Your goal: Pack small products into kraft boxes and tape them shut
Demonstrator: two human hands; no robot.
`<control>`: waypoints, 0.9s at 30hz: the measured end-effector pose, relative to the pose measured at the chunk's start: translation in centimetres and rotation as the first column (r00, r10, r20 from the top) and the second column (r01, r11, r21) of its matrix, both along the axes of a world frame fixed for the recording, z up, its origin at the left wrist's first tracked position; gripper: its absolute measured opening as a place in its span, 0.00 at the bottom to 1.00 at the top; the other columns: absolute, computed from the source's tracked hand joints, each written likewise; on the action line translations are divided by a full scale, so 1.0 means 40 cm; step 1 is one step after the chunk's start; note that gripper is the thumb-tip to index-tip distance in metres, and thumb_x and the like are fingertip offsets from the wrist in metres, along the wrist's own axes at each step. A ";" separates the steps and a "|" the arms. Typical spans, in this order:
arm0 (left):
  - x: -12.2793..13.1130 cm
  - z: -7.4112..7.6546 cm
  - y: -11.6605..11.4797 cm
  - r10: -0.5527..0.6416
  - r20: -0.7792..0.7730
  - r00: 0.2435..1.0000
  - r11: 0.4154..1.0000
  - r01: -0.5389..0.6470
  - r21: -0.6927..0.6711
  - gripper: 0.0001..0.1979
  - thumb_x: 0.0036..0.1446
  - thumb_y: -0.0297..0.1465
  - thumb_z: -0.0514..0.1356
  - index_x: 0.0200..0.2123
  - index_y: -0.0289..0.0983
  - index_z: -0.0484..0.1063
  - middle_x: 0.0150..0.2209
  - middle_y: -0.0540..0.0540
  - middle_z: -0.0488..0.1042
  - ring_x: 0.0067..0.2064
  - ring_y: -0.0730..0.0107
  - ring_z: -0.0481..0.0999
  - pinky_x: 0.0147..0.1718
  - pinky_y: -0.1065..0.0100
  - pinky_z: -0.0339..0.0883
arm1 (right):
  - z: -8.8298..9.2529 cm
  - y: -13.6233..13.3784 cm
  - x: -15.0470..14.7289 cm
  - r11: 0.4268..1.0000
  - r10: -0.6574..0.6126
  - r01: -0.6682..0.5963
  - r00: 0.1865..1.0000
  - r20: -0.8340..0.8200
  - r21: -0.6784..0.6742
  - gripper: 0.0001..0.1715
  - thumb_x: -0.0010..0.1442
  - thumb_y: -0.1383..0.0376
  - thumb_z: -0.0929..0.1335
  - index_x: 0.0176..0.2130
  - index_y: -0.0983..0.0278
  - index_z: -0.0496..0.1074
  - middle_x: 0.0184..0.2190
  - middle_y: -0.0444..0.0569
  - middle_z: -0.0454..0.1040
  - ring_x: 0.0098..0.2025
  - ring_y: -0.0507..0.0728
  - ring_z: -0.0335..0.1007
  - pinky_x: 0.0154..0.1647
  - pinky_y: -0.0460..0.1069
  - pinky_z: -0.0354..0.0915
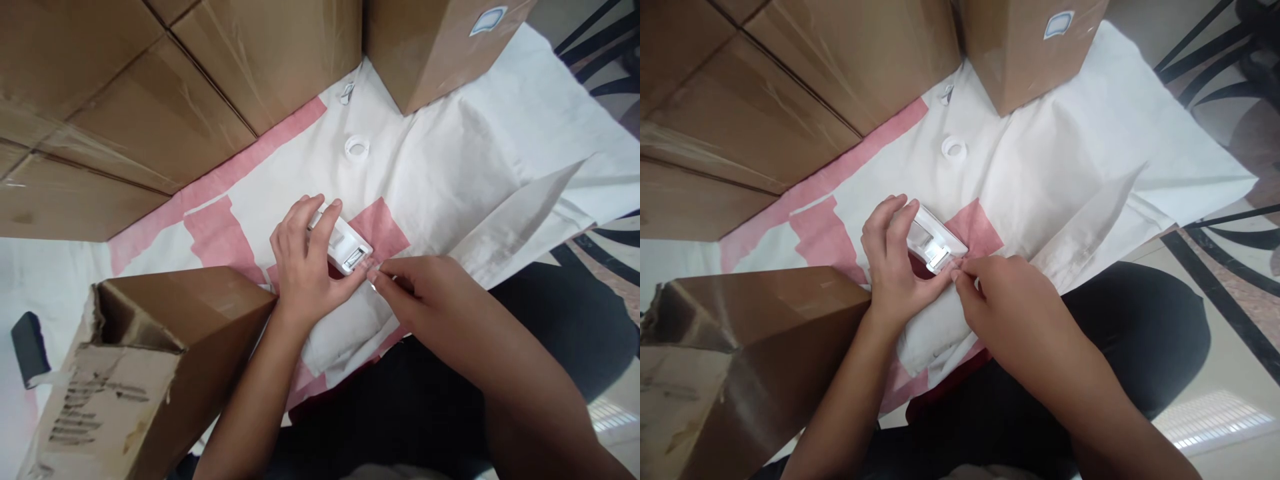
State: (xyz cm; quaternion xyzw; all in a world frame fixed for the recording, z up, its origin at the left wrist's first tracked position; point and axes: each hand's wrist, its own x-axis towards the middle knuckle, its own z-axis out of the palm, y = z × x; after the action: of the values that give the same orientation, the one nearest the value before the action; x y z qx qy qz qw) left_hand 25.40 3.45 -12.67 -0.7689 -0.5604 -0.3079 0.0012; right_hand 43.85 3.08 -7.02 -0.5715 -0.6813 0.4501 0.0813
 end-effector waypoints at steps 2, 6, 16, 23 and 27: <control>-0.002 0.000 -0.001 -0.009 0.000 1.000 1.000 0.009 -0.008 0.40 0.54 0.52 0.64 0.65 0.41 0.59 0.62 0.34 0.64 0.66 0.42 0.63 0.61 0.48 0.57 | 0.000 0.001 0.000 1.000 0.011 -0.011 1.000 0.025 -0.001 0.20 0.67 0.57 0.63 0.26 0.62 0.69 0.19 0.43 0.65 0.22 0.51 0.57 0.22 0.48 0.50; -0.016 0.000 0.000 -0.048 0.029 0.998 0.998 0.050 -0.050 0.42 0.54 0.52 0.64 0.67 0.43 0.56 0.64 0.34 0.61 0.67 0.41 0.60 0.62 0.45 0.56 | 0.002 0.001 0.001 1.000 0.016 -0.016 0.999 0.041 -0.004 0.21 0.67 0.58 0.63 0.24 0.62 0.67 0.18 0.43 0.64 0.21 0.51 0.56 0.22 0.48 0.49; 0.010 0.013 -0.014 -0.008 0.175 0.985 0.984 0.039 -0.173 0.31 0.66 0.51 0.51 0.67 0.44 0.53 0.66 0.35 0.56 0.69 0.47 0.55 0.65 0.43 0.54 | 0.002 0.004 -0.003 0.999 0.051 -0.050 0.993 0.107 -0.010 0.23 0.67 0.58 0.62 0.22 0.62 0.62 0.17 0.43 0.64 0.21 0.51 0.56 0.23 0.49 0.46; 0.014 0.015 -0.020 -0.012 0.176 0.984 0.974 0.052 -0.222 0.26 0.68 0.46 0.50 0.66 0.45 0.55 0.68 0.37 0.53 0.71 0.48 0.50 0.66 0.42 0.51 | -0.001 0.006 -0.011 0.999 0.050 -0.051 0.987 0.150 0.006 0.23 0.67 0.58 0.63 0.21 0.62 0.62 0.17 0.43 0.65 0.20 0.51 0.56 0.22 0.49 0.46; 0.004 0.011 -0.016 -0.027 0.171 0.985 0.980 0.059 -0.188 0.23 0.67 0.46 0.51 0.61 0.45 0.60 0.66 0.37 0.56 0.70 0.46 0.53 0.64 0.40 0.53 | 0.000 0.002 -0.015 0.998 0.045 -0.051 0.986 0.162 0.034 0.23 0.66 0.59 0.62 0.21 0.62 0.62 0.17 0.43 0.65 0.19 0.51 0.55 0.22 0.49 0.46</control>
State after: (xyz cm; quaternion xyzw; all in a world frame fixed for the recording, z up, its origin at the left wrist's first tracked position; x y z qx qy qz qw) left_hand 25.55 2.79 -12.23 -0.7487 -0.5688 -0.3158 -0.1271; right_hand 43.26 3.18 -7.00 -0.5877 -0.7077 0.3913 0.0257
